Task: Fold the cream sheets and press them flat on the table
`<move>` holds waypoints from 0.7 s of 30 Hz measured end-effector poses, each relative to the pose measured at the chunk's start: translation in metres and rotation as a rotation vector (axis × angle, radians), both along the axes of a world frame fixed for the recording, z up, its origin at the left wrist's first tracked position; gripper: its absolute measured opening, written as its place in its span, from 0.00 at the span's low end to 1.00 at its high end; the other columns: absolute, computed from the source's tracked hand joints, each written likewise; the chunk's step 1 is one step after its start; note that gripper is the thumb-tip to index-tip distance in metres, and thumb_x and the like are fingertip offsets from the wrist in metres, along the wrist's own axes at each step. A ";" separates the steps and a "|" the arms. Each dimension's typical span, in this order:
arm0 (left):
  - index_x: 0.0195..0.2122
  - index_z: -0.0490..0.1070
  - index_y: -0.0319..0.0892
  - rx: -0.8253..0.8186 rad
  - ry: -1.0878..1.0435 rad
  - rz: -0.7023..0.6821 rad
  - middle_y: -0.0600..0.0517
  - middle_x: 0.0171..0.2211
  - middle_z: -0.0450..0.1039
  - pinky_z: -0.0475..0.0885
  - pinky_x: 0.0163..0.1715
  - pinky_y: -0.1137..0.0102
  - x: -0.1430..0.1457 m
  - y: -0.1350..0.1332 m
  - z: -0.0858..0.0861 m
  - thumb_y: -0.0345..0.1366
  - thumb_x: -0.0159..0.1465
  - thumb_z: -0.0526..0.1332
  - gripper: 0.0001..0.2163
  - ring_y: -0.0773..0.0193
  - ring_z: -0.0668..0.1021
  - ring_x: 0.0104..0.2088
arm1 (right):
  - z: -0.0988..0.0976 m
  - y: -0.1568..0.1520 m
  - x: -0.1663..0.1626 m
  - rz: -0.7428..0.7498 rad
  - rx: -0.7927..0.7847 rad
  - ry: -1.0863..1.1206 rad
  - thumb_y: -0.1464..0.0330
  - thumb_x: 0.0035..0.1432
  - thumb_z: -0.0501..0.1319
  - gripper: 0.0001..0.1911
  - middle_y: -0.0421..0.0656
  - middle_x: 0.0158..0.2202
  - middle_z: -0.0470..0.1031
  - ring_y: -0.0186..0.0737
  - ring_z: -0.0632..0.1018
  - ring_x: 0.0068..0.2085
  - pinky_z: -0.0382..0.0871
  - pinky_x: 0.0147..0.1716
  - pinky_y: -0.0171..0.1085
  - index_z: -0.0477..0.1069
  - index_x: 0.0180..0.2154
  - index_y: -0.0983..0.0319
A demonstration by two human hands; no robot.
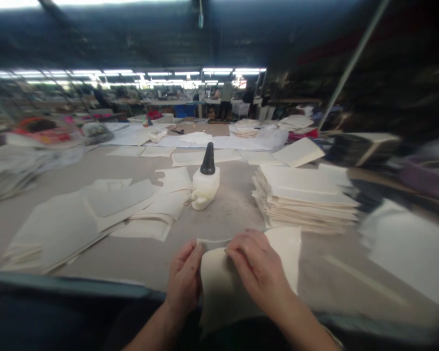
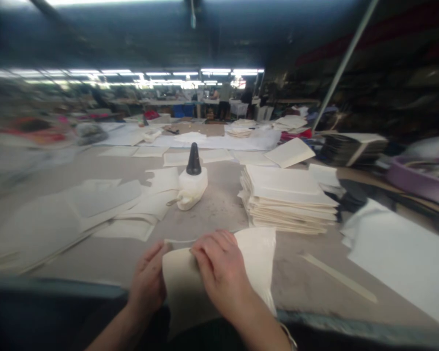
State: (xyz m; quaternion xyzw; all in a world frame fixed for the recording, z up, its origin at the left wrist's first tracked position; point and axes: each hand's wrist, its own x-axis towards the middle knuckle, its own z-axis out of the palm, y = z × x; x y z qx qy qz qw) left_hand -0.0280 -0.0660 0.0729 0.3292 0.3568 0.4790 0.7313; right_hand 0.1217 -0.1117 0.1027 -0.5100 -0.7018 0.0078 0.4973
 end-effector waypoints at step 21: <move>0.34 0.74 0.40 0.054 0.041 0.004 0.54 0.21 0.69 0.63 0.22 0.75 0.001 0.004 -0.006 0.49 0.54 0.69 0.17 0.67 0.70 0.22 | 0.024 -0.011 0.018 0.041 -0.122 0.105 0.67 0.62 0.58 0.10 0.36 0.23 0.70 0.36 0.73 0.25 0.68 0.50 0.43 0.68 0.27 0.58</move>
